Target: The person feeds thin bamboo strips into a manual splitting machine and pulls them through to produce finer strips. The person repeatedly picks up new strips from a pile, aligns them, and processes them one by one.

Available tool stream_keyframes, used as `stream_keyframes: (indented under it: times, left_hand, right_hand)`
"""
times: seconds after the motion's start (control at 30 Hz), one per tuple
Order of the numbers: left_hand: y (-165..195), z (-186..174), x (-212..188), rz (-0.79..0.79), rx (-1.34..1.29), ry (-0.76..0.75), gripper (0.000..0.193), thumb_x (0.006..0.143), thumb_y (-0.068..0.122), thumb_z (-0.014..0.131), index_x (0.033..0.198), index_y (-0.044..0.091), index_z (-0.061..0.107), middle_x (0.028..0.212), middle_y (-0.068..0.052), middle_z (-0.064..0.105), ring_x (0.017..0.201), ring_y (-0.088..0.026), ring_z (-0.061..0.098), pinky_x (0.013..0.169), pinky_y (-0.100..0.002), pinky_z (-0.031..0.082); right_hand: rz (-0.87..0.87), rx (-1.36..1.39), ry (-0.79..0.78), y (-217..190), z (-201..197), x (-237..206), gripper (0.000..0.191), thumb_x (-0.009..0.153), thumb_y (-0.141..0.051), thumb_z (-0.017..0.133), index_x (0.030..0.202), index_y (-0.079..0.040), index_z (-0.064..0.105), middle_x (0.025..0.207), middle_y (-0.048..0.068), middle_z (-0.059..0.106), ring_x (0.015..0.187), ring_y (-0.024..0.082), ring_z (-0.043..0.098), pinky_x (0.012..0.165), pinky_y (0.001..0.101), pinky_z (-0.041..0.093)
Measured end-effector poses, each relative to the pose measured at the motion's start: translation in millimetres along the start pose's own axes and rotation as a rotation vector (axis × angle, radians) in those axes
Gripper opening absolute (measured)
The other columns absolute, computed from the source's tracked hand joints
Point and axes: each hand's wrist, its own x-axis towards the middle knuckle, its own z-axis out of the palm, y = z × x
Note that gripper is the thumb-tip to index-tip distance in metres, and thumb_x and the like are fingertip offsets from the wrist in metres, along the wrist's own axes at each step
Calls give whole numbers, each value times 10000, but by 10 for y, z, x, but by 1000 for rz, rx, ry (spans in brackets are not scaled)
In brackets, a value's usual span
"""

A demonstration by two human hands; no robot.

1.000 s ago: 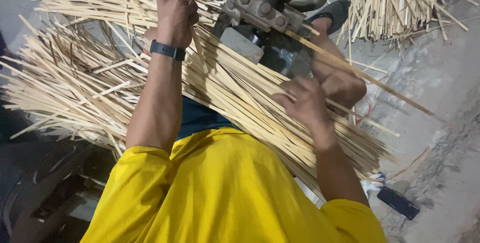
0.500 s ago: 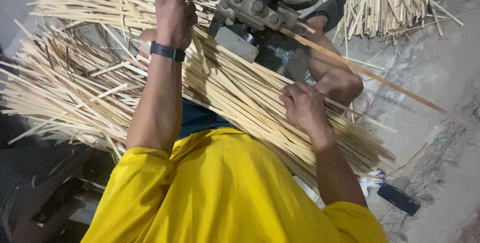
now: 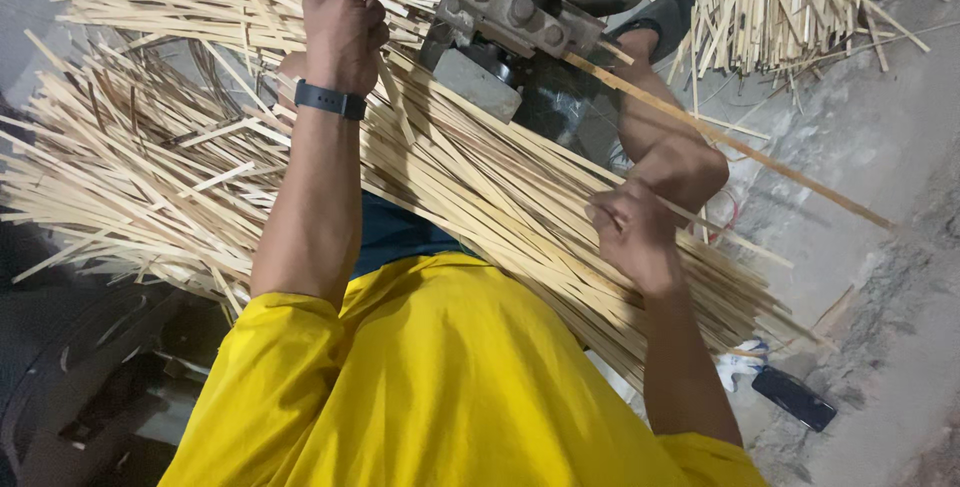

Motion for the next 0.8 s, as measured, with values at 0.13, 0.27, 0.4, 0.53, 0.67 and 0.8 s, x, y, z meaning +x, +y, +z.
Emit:
stream_keyframes:
  times: [0.13,0.27,0.4,0.53,0.67,0.8]
  left_hand:
    - [0,7,-5,-15,-8,4,310,970,329,787,980,75,610,793,2,595,549,-56,455,451,-230,328]
    - [-10,12,-8,0,-2,-13,313,967,336,793,987,83,610,783,12,575,554,-53,452,457,-230,329]
    - [-20,-6,-11,-5,-3,12,322,977,334,789,971,78,594,786,1,589,557,-60,467,462,-238,347]
    - [17,-53,-30,7,0,19,310,971,326,788,989,85,593,774,21,561,532,-42,420,448,-229,312]
    - [52,-65,-67,26,4,-3,307,972,327,784,1018,79,609,782,23,567,522,-36,405,440,-226,304]
    - [76,-49,-82,20,11,18,306,978,327,787,1007,70,623,760,27,553,523,-29,405,436,-218,300]
  right_hand:
    - [103,115,-9,-26,-39,-94,126,937,-194,738,1004,-95,778,897,115,735,793,260,715,756,363,554]
    - [-44,50,105,10,-54,-96,97,949,-168,724,971,-80,756,918,119,741,839,260,719,788,364,553]
    - [51,71,94,20,-162,-56,82,961,-134,714,984,-59,736,883,129,726,771,222,714,734,331,553]
    - [167,104,89,57,-372,-96,95,947,-91,757,1020,-33,742,799,113,701,674,179,639,650,316,504]
    - [305,213,109,240,-553,-202,151,905,-59,761,1054,-35,759,802,88,714,671,112,602,622,287,480]
    - [337,236,169,545,-832,-347,131,953,-36,714,1076,-6,744,887,89,725,738,74,617,666,252,490]
